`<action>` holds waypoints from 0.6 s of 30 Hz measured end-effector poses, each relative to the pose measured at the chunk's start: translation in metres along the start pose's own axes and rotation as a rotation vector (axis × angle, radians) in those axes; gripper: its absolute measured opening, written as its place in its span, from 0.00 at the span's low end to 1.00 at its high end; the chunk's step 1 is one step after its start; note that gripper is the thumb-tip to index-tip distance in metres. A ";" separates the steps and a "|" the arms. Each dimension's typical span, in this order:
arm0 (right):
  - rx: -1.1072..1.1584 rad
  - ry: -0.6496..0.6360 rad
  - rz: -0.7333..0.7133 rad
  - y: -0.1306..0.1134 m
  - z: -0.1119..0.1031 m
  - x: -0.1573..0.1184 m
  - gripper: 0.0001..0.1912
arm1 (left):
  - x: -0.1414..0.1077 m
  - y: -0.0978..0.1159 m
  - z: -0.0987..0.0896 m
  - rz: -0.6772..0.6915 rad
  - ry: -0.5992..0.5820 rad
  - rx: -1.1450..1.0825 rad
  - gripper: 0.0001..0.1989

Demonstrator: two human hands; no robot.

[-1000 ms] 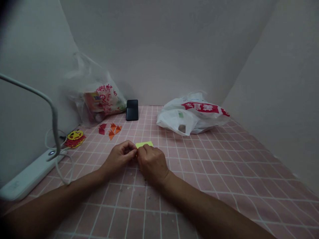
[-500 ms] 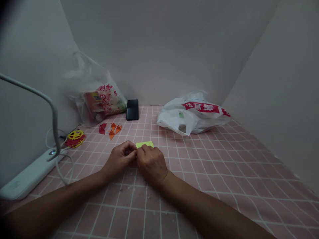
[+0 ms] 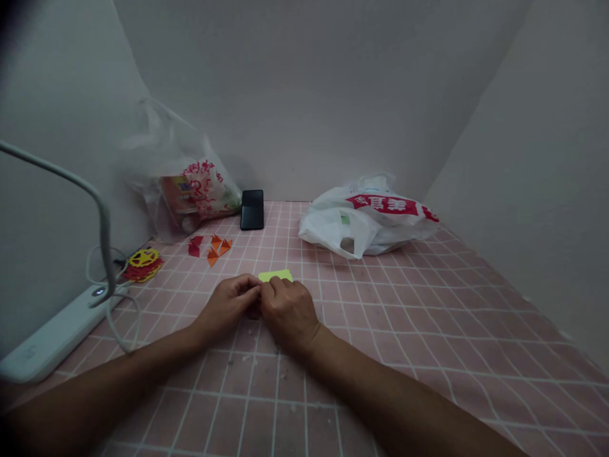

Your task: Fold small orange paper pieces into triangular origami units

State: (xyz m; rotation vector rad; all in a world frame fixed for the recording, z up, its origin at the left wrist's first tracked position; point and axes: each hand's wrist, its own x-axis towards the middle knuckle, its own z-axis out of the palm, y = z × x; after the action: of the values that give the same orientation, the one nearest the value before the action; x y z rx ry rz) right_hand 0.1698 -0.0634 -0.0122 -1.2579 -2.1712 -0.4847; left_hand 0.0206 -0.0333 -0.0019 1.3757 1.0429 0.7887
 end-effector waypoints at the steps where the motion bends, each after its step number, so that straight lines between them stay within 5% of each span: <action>1: 0.018 -0.004 0.016 0.000 0.000 0.000 0.09 | 0.001 -0.001 0.000 -0.004 -0.002 -0.021 0.09; 7: 0.130 -0.009 0.088 0.003 -0.001 0.001 0.11 | 0.004 -0.004 -0.002 0.054 -0.014 -0.138 0.09; 18: 0.066 0.038 -0.011 0.003 -0.002 0.003 0.11 | 0.004 0.001 -0.001 0.074 0.048 -0.140 0.07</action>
State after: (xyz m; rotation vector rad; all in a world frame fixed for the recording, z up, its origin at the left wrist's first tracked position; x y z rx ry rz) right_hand 0.1722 -0.0613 -0.0085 -1.1927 -2.1458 -0.4338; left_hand 0.0215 -0.0291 -0.0017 1.2871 0.9603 0.9360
